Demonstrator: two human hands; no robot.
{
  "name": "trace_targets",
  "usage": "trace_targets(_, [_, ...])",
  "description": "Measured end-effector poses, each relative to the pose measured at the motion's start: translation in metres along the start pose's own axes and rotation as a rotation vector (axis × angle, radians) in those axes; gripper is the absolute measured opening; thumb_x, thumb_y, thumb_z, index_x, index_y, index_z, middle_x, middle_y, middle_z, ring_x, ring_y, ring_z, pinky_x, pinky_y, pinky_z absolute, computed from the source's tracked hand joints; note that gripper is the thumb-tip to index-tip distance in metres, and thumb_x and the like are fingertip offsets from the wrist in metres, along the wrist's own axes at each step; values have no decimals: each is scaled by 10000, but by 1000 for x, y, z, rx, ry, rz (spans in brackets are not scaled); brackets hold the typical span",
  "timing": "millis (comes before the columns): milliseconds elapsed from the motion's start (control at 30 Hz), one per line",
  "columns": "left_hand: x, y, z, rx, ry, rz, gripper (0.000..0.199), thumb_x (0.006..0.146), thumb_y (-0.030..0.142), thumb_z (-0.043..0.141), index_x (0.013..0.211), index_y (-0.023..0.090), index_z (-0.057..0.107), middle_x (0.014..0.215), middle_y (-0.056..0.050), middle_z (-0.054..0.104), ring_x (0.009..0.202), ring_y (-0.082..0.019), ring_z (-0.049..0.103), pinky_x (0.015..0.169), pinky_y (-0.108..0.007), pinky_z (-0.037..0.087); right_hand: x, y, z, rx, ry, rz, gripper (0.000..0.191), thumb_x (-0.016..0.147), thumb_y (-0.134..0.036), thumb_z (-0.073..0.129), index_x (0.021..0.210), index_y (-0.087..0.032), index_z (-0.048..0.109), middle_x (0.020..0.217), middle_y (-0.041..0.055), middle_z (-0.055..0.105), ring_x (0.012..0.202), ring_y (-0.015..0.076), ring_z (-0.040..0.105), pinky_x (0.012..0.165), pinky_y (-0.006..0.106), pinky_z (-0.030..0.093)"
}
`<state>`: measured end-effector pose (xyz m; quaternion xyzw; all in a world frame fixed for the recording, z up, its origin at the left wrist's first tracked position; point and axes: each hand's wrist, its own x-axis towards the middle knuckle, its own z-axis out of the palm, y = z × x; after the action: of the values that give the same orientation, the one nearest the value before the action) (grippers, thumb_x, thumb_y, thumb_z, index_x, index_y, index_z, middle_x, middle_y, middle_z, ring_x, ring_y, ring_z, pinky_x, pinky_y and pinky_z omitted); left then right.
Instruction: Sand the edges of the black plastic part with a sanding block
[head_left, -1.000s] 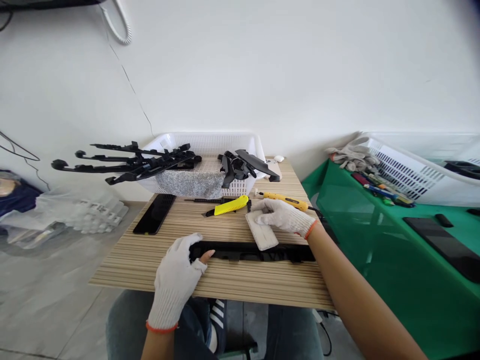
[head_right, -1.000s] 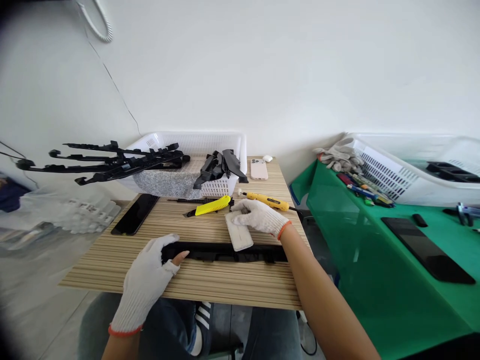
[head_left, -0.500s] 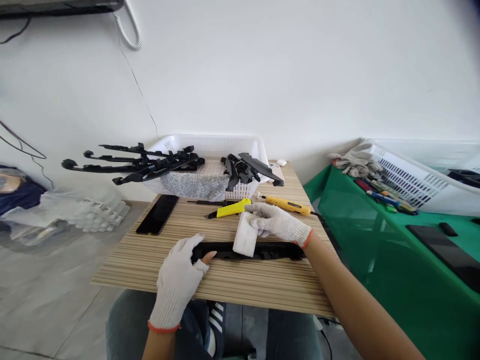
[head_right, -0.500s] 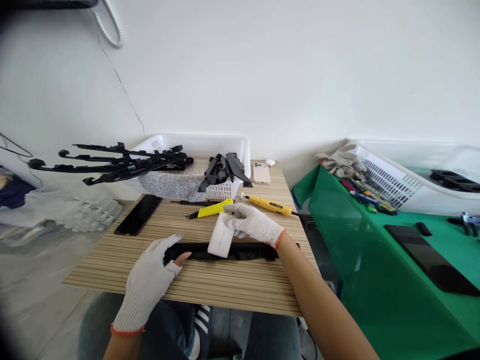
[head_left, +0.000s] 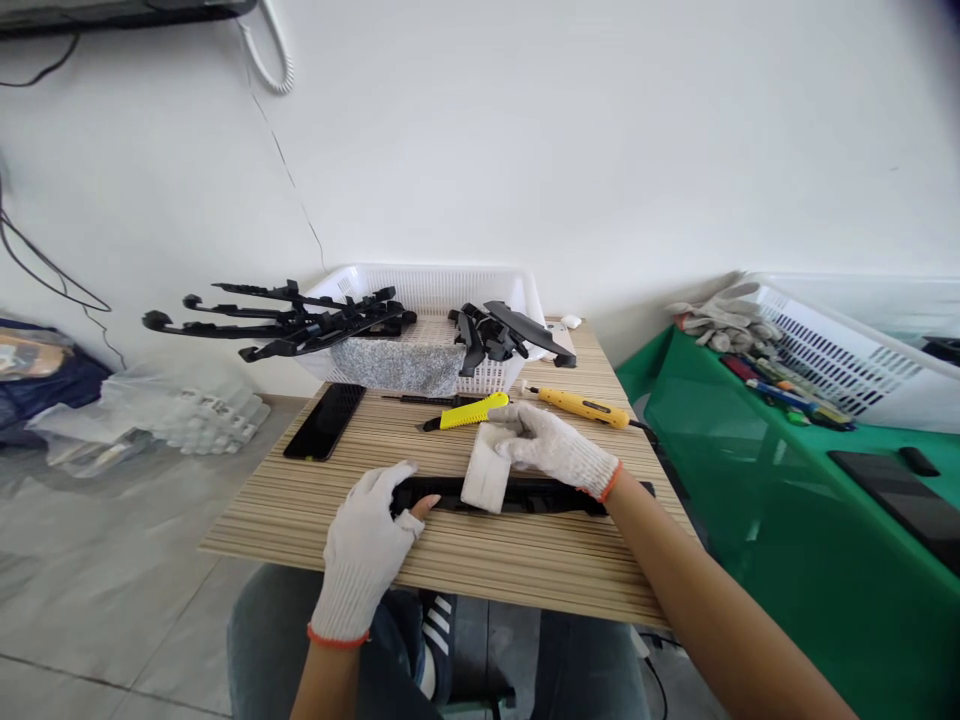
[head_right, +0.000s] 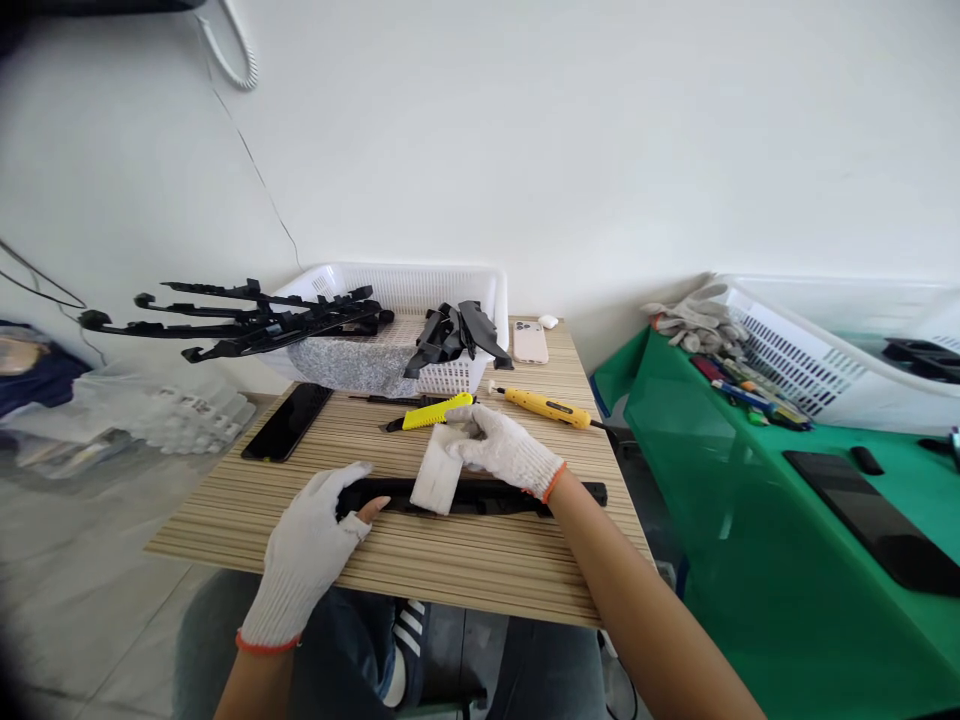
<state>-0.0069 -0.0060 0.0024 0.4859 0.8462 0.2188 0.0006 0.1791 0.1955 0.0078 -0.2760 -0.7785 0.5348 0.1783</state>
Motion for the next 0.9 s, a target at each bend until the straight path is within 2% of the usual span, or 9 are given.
trace_targets(100, [0,1,-1,-8,-18,-11,390,847,466,639,1183,270,658,1173,-32,693,1054,-260,655,846,-343,520,-3,0,-12,-124,-144,-68,534,692,-396,763,1156,-166,630,1055,64,680,948,239,636,850,381,524])
trace_targets(167, [1,1,0,-7,-24,-18,393,847,466,640,1188,270,654,1180,-31,689,1069,-262,650,849,-346,517,-5,0,-17,-78,-212,-8,496,694,-464,761,1056,-156,619,928,48,674,815,199,632,715,322,527])
trace_targets(233, [1,0,0,5,-23,-17,394,852,466,634,1189,262,651,1175,-35,689,1069,-262,650,844,-347,517,-6,0,-18,76,-226,82,502,696,-518,753,988,-158,560,814,24,643,678,148,600,579,261,494])
trace_targets(300, [0,0,1,21,-20,-19,395,856,466,629,1190,255,648,1170,-38,689,1058,-264,653,828,-349,519,-7,0,-17,220,-221,138,545,678,-542,769,969,-172,495,777,12,626,622,122,585,520,223,469])
trace_targets(400, [0,0,2,28,-11,-13,395,849,469,637,1182,256,648,1154,-38,693,1046,-260,657,818,-345,519,-7,1,-16,197,-222,190,535,690,-514,778,969,-183,463,722,-1,611,574,109,572,457,188,432])
trace_targets(533, [0,-1,2,-1,11,17,357,853,471,630,1142,264,654,1144,-32,698,1046,-241,658,827,-328,515,-8,2,-19,131,-172,195,496,745,-458,746,1057,-173,487,711,-13,584,543,95,543,433,181,414])
trace_targets(633, [0,-1,2,-2,20,22,351,847,474,633,1125,261,655,1131,-36,701,1036,-243,660,823,-327,513,-8,1,-21,186,-145,154,615,743,-427,756,1230,-173,478,765,-20,556,542,82,527,444,190,425])
trace_targets(733, [0,-1,2,3,18,16,356,840,473,642,1125,260,655,1120,-34,702,1022,-245,663,819,-329,514,-7,3,-21,276,-182,150,711,752,-389,744,1357,-189,428,782,-37,511,518,64,482,429,185,396])
trace_targets(900, [0,0,1,-5,5,5,359,838,463,650,1131,256,654,1132,-33,699,1035,-247,660,833,-337,514,-5,9,-21,218,-166,104,625,777,-328,708,1351,-185,505,823,-14,522,566,72,462,465,192,394])
